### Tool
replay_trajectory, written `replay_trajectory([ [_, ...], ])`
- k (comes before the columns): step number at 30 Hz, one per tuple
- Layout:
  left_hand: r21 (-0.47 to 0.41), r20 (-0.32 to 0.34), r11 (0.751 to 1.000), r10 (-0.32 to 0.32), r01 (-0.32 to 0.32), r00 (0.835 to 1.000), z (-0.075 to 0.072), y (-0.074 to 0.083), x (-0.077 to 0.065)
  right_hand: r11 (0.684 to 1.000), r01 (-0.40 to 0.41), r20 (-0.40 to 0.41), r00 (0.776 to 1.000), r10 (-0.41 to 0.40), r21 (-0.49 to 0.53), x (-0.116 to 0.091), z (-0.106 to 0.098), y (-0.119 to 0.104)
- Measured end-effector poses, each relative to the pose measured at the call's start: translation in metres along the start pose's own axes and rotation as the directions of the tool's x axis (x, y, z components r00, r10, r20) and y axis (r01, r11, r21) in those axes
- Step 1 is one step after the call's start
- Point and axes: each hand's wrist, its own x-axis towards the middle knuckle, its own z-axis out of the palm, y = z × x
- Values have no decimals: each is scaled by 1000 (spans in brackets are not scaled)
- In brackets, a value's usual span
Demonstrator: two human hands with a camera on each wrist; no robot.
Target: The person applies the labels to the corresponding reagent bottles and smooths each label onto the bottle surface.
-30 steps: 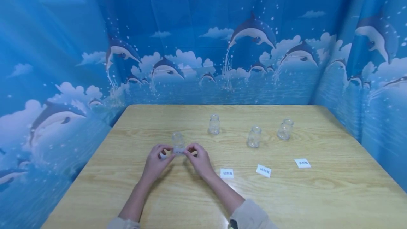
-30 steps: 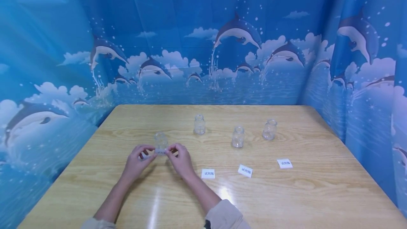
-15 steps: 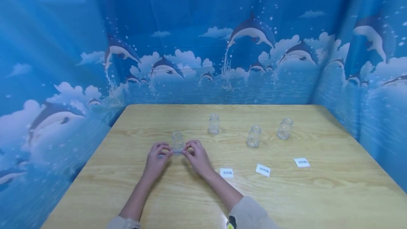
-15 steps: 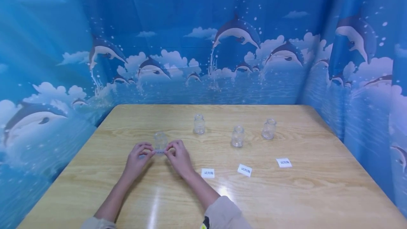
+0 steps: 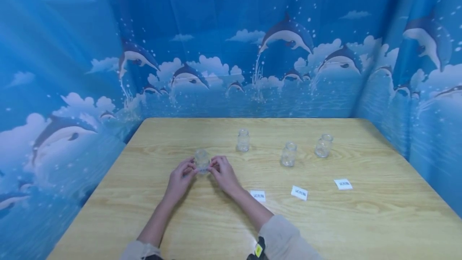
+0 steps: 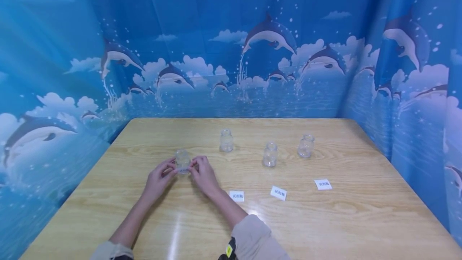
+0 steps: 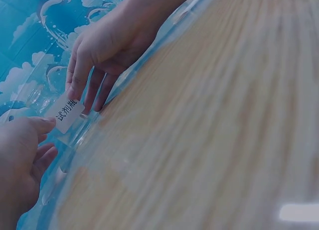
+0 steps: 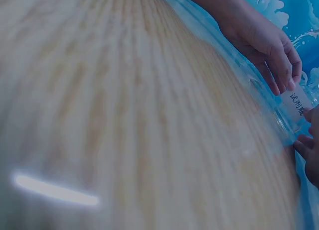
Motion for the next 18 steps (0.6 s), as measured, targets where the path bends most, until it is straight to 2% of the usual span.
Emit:
replay_trajectory([
  [7, 36, 23, 997, -67, 66, 998, 0, -2, 1, 1000, 13, 3, 1000, -13, -14, 1, 0, 2],
  [18, 19, 5, 998, -64, 64, 998, 1, -4, 4, 999, -4, 0, 1000, 4, -45, 3, 1, 2],
])
